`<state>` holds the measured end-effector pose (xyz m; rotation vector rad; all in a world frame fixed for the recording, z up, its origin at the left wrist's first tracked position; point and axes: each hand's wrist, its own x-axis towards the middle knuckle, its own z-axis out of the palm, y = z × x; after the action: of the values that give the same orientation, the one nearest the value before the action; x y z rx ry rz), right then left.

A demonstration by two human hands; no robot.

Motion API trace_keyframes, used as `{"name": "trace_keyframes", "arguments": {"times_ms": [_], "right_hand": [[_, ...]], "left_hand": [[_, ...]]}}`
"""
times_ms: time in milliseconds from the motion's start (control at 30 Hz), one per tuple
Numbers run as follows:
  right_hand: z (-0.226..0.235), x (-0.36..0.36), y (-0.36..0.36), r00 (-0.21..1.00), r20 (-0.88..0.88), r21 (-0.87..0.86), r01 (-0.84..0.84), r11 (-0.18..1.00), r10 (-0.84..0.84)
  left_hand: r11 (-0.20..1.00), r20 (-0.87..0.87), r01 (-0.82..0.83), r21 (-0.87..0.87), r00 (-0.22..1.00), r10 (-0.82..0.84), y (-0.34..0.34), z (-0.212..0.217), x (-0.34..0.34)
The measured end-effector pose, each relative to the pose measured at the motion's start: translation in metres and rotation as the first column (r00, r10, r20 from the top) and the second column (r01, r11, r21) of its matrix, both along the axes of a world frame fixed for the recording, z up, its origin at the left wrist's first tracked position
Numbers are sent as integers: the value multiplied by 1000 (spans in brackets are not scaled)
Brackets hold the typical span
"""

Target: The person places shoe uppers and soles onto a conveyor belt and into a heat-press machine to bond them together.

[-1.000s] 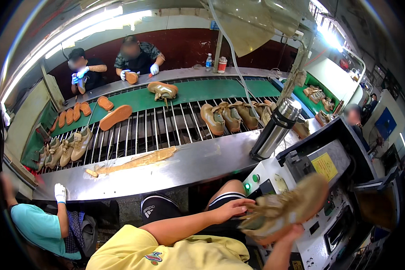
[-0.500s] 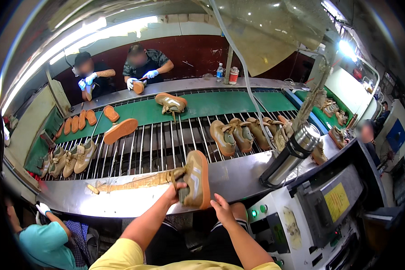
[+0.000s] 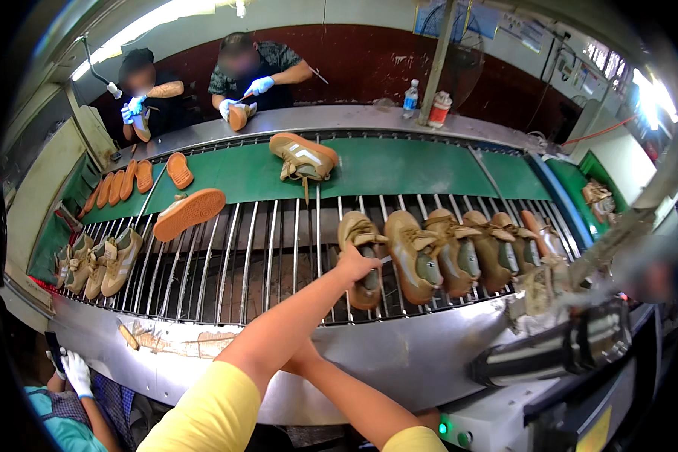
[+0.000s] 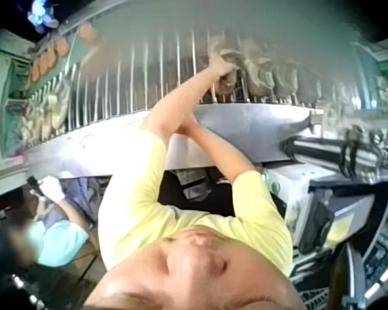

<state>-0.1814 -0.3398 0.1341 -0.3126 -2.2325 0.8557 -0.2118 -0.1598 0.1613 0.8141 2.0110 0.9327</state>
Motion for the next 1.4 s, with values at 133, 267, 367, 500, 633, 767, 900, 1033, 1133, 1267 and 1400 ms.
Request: {"name": "trace_keyframes", "arguments": {"times_ms": [133,267,367,500,633,767,900,1033,1133,1267,1400], "right_hand": [[-44,-51,8,955,295,-243,41,969,33],[-18,-65,9,754,590,-321,-108,941,288],[-41,-67,11,818,441,-361,-215,907,369],[-73,-64,-8,970,170,-411,-88,907,171],[-24,-52,21,881,358,-462,-121,879,309],[-17,-53,27,849,382,-499,-143,855,366],[-15,-51,32,839,383,-526,-147,838,387],[-11,-52,33,825,394,-548,-143,824,405],[-8,-55,29,809,407,-561,-144,815,424],[-13,-65,18,771,467,-562,-119,818,433],[-16,-79,9,760,544,-440,-104,892,357]], "left_hand": [[966,327,79,248,931,-160,1,-22,-50],[952,-199,138,273,976,-84,55,-48,-146],[979,-594,154,133,803,-46,124,-57,-178],[982,-678,146,-120,711,-189,184,-67,-196],[983,-675,117,-143,715,-183,205,-81,-205],[989,-706,67,-132,694,-141,205,-92,-199],[998,-751,38,-55,657,-66,200,-104,-196],[994,-706,19,-106,702,-88,203,-88,-194],[993,-720,57,-98,685,-111,199,-87,-207],[994,-691,109,-16,717,-90,158,-94,-229],[994,-450,107,20,889,-87,71,-61,-220]]}}
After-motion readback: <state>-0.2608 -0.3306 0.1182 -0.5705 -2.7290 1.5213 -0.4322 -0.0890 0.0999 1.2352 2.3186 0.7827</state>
